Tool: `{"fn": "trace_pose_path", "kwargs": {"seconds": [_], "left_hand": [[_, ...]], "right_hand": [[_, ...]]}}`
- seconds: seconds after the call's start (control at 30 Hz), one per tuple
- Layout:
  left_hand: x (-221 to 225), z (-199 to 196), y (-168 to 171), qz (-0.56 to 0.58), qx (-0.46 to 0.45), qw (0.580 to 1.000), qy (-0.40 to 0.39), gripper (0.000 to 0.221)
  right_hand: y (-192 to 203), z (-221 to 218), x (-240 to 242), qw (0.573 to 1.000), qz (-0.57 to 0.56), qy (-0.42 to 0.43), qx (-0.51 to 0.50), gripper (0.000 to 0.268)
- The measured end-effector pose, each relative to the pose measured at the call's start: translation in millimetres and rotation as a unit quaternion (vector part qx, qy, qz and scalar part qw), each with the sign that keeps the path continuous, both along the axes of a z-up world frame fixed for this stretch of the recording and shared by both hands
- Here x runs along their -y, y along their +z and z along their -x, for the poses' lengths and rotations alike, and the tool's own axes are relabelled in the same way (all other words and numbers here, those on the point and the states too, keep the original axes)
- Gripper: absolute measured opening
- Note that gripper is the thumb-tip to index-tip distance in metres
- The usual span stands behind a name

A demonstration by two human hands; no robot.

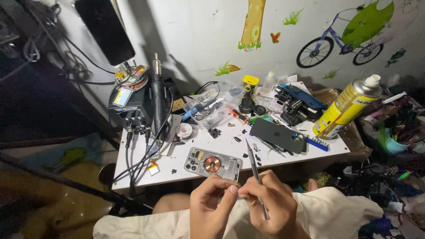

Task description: Repairing a smartphone by fitting small internal components into the chassis using a precision tool.

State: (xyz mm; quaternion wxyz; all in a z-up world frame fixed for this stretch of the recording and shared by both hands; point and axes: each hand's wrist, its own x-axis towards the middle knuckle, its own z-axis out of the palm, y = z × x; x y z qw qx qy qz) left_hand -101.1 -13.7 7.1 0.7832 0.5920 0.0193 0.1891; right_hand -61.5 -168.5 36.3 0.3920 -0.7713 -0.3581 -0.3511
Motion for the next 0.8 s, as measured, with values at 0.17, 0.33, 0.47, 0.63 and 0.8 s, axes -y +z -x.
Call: {"fn": "trace_pose_path", "kwargs": {"seconds": [0.17, 0.33, 0.47, 0.63, 0.8], "left_hand": [[3.6, 22.1, 28.7, -0.145, 0.081, 0.985, 0.050, 0.015], [14.4, 47.2, 33.2, -0.056, 0.090, 0.994, -0.012, 0.019], [18.5, 71.9, 39.9, -0.079, 0.088, 0.993, -0.016, 0.018], [22.1, 106.5, 59.0, -0.154, 0.090, 0.983, -0.045, 0.020], [18.1, 136.7, 69.3, -0.251, 0.120, 0.959, -0.056, 0.020]], "right_hand": [[-2.0, 21.4, 11.6, 0.986, -0.091, 0.032, -0.138, 0.021], [3.4, 43.1, 19.5, 0.979, -0.127, 0.068, -0.142, 0.022], [22.9, 64.6, 32.6, 0.992, -0.076, 0.056, -0.085, 0.019], [41.4, 89.9, 46.4, 0.991, -0.018, 0.117, -0.056, 0.020], [54.6, 113.6, 60.9, 0.988, -0.007, 0.153, -0.035, 0.014]]}}
